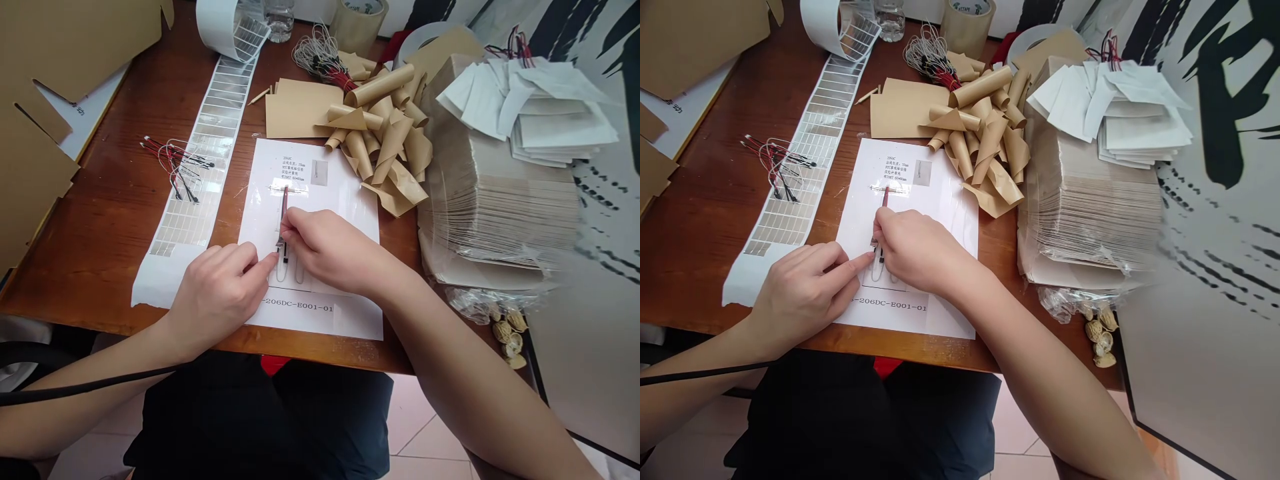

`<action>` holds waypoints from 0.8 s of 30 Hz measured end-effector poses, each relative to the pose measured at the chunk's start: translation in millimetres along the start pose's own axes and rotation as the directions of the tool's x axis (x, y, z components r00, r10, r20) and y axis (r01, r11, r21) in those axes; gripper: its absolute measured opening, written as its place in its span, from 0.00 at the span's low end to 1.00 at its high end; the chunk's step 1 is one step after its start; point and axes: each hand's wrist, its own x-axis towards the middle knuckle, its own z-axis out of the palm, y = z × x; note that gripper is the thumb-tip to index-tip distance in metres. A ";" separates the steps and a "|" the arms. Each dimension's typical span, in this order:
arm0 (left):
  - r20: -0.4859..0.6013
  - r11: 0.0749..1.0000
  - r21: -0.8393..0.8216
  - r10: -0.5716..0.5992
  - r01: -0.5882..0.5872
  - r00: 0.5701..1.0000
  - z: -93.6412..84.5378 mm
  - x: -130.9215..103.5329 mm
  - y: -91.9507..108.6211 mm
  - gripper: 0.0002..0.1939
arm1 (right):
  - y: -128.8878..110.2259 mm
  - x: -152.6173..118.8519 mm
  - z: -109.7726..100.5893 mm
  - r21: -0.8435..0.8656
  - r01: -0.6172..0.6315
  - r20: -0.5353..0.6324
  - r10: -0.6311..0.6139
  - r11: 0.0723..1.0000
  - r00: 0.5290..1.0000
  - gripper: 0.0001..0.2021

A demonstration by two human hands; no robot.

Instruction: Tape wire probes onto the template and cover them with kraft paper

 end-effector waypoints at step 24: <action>0.057 0.970 -0.184 -0.149 0.157 0.987 1.8 -2.7 -1.8 0.08 | -5.3 -2.9 -4.8 -0.016 0.001 0.064 0.000 1.000 0.998 0.12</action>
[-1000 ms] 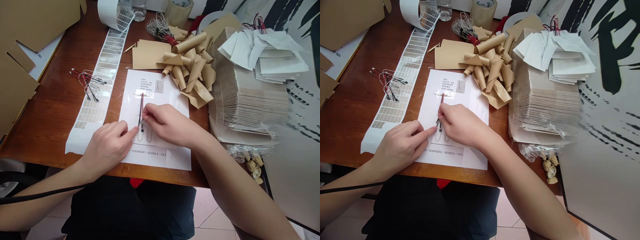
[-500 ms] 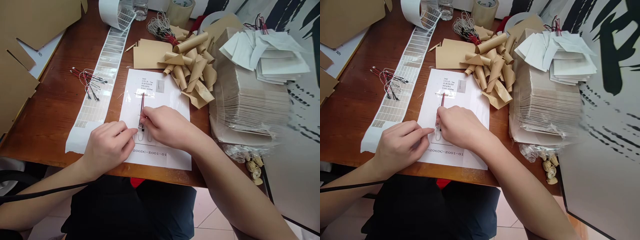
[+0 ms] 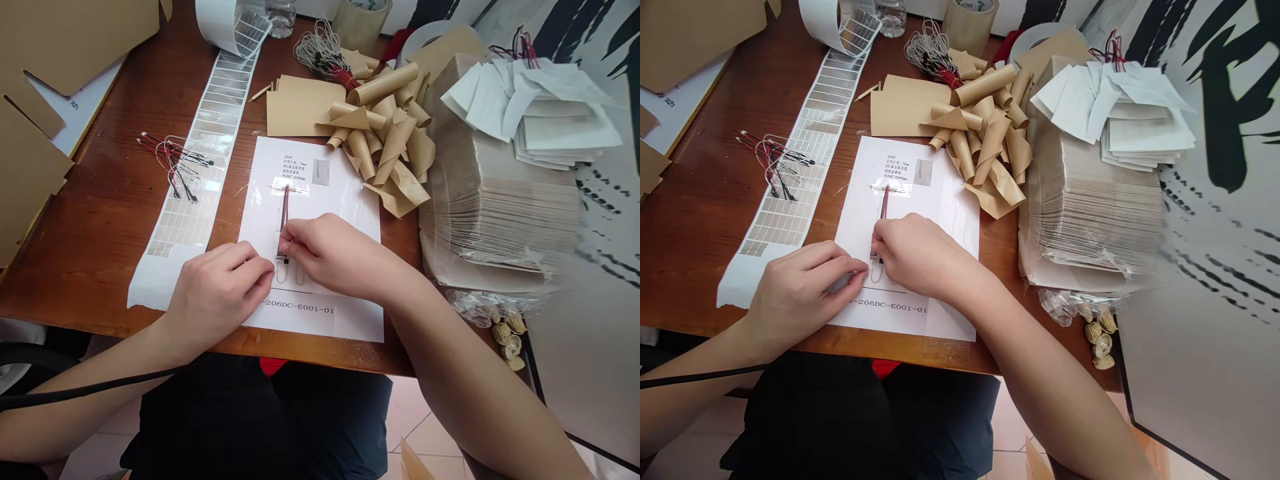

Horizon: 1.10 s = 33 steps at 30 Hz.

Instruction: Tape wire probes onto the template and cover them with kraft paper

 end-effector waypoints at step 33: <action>0.022 0.978 0.149 0.145 -0.147 0.989 -0.5 4.3 0.4 0.09 | -4.7 3.8 8.4 -0.076 -0.057 -0.024 0.056 0.995 0.998 0.09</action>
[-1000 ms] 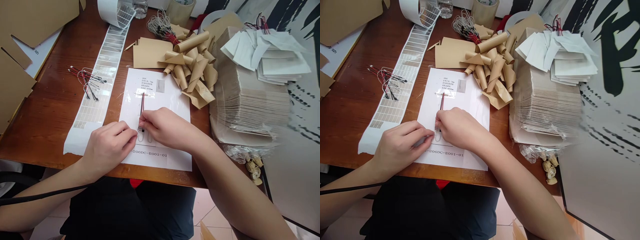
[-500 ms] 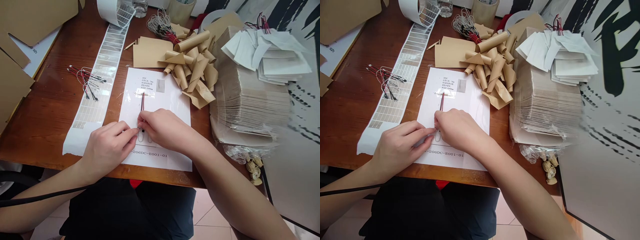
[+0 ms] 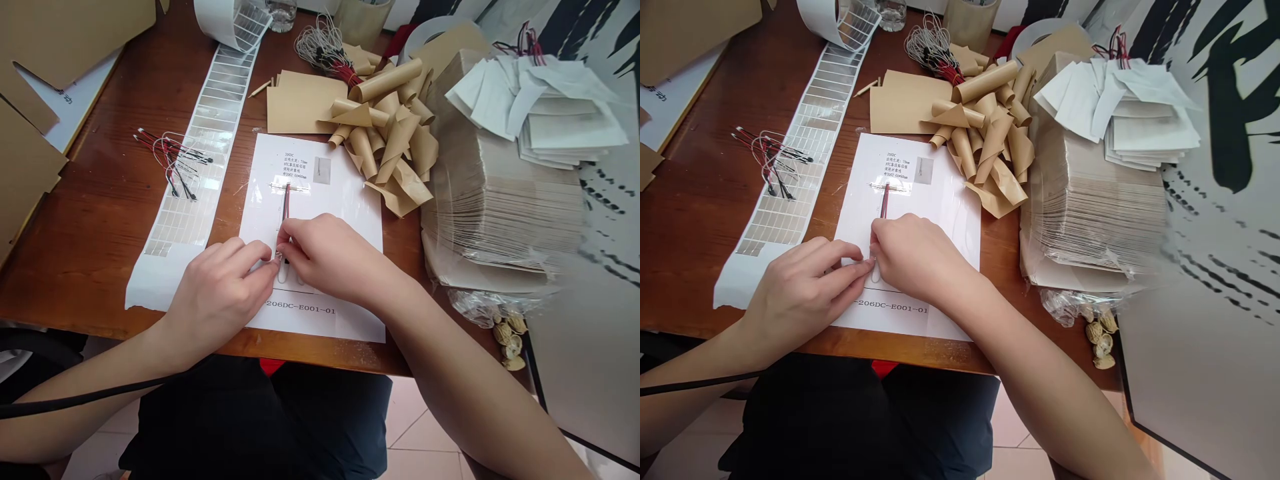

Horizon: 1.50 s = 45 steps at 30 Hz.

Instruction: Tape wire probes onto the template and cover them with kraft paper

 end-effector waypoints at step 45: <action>-0.006 0.995 -0.095 -0.033 0.032 0.999 2.1 -1.5 3.8 0.07 | 54.4 20.9 -14.1 0.899 -0.055 -0.155 0.435 0.434 0.887 0.10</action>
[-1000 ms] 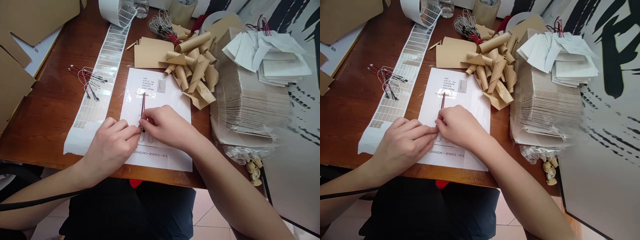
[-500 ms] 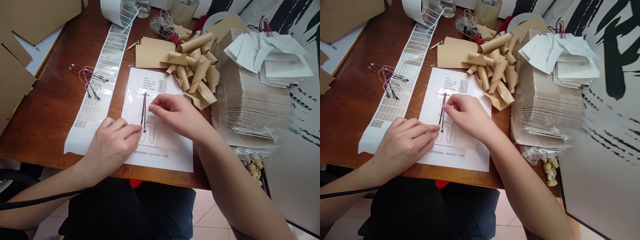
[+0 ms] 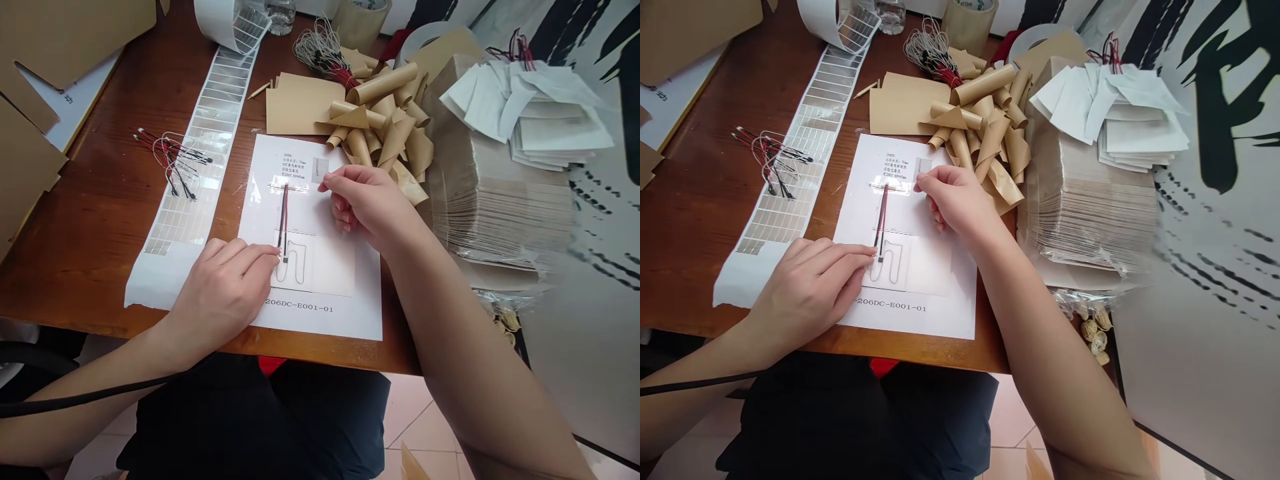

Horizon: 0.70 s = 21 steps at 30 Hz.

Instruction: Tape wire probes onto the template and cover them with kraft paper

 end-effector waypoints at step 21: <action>-0.010 0.998 -0.067 0.005 -0.005 1.000 -1.0 -3.1 -2.5 0.10 | 6.0 -42.5 15.0 -0.532 0.784 0.633 -0.465 0.320 0.619 0.14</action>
